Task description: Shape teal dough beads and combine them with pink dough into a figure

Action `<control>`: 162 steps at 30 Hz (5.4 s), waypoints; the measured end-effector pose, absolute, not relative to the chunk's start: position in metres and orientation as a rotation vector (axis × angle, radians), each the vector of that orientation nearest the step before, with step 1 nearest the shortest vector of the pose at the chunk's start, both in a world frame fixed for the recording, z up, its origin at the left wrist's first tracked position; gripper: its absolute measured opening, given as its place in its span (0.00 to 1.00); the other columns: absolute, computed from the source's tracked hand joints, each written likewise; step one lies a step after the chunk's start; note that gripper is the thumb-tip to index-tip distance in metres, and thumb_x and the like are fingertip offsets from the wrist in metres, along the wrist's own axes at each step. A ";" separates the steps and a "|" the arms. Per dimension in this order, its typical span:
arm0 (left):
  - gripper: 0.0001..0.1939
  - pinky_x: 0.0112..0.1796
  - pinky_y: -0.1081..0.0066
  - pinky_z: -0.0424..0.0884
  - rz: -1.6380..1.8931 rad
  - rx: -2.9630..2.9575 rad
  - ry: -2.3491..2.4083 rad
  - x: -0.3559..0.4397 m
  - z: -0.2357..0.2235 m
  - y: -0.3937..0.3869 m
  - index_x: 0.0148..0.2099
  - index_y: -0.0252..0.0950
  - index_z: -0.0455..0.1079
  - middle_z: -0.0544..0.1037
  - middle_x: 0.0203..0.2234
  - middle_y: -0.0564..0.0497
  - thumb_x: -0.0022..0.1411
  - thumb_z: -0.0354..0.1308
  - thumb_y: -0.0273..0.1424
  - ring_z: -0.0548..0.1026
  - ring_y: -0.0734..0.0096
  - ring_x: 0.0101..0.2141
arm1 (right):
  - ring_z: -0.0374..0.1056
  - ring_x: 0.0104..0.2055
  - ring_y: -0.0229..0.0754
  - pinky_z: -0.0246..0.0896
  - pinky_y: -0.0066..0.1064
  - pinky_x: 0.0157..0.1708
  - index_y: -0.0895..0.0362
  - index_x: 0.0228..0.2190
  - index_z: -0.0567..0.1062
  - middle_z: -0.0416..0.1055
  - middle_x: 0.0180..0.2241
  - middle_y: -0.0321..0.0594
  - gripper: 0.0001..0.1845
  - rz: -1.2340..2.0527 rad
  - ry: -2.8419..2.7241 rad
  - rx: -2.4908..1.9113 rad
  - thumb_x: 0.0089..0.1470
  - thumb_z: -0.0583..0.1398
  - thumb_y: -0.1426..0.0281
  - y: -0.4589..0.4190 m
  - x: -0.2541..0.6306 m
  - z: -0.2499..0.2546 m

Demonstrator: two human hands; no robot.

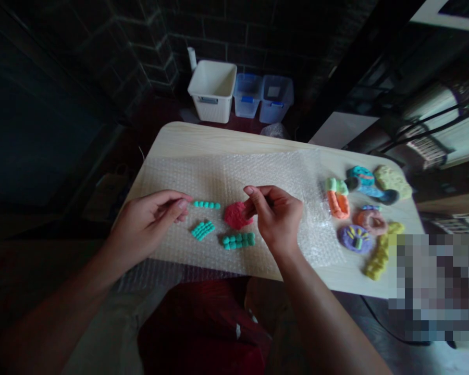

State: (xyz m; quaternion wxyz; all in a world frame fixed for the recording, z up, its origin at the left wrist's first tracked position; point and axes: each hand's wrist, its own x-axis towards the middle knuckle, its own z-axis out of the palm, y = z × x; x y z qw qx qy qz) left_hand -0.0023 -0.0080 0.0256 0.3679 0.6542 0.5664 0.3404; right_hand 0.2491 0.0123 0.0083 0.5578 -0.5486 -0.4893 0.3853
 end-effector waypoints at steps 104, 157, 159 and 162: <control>0.12 0.39 0.70 0.76 1.030 0.463 0.810 0.064 0.006 -0.067 0.39 0.27 0.82 0.85 0.34 0.43 0.53 0.77 0.27 0.80 0.71 0.33 | 0.81 0.46 0.48 0.78 0.40 0.46 0.52 0.48 0.86 0.85 0.44 0.46 0.14 0.795 -2.009 -0.792 0.61 0.71 0.71 -0.037 0.261 0.018; 0.09 0.47 0.57 0.73 0.706 2.186 1.526 0.028 -0.007 -0.038 0.42 0.40 0.72 0.82 0.38 0.48 0.65 0.65 0.21 0.79 0.53 0.45 | 0.77 0.30 0.42 0.70 0.33 0.29 0.57 0.35 0.79 0.81 0.29 0.42 0.10 0.907 -1.692 -1.260 0.60 0.69 0.63 -0.020 0.274 -0.014; 0.09 0.48 0.56 0.73 0.768 2.146 1.505 0.028 -0.005 -0.037 0.44 0.40 0.74 0.84 0.40 0.47 0.66 0.65 0.22 0.79 0.53 0.46 | 0.78 0.33 0.44 0.72 0.35 0.33 0.57 0.36 0.80 0.82 0.32 0.43 0.08 0.892 -1.701 -1.267 0.62 0.67 0.64 -0.019 0.273 -0.014; 0.10 0.50 0.56 0.74 0.831 2.109 1.474 0.027 -0.002 -0.037 0.48 0.40 0.76 0.85 0.44 0.46 0.67 0.66 0.22 0.80 0.53 0.47 | 0.79 0.37 0.46 0.73 0.38 0.36 0.57 0.42 0.82 0.84 0.37 0.47 0.11 0.894 -1.701 -1.291 0.68 0.62 0.64 -0.018 0.273 -0.015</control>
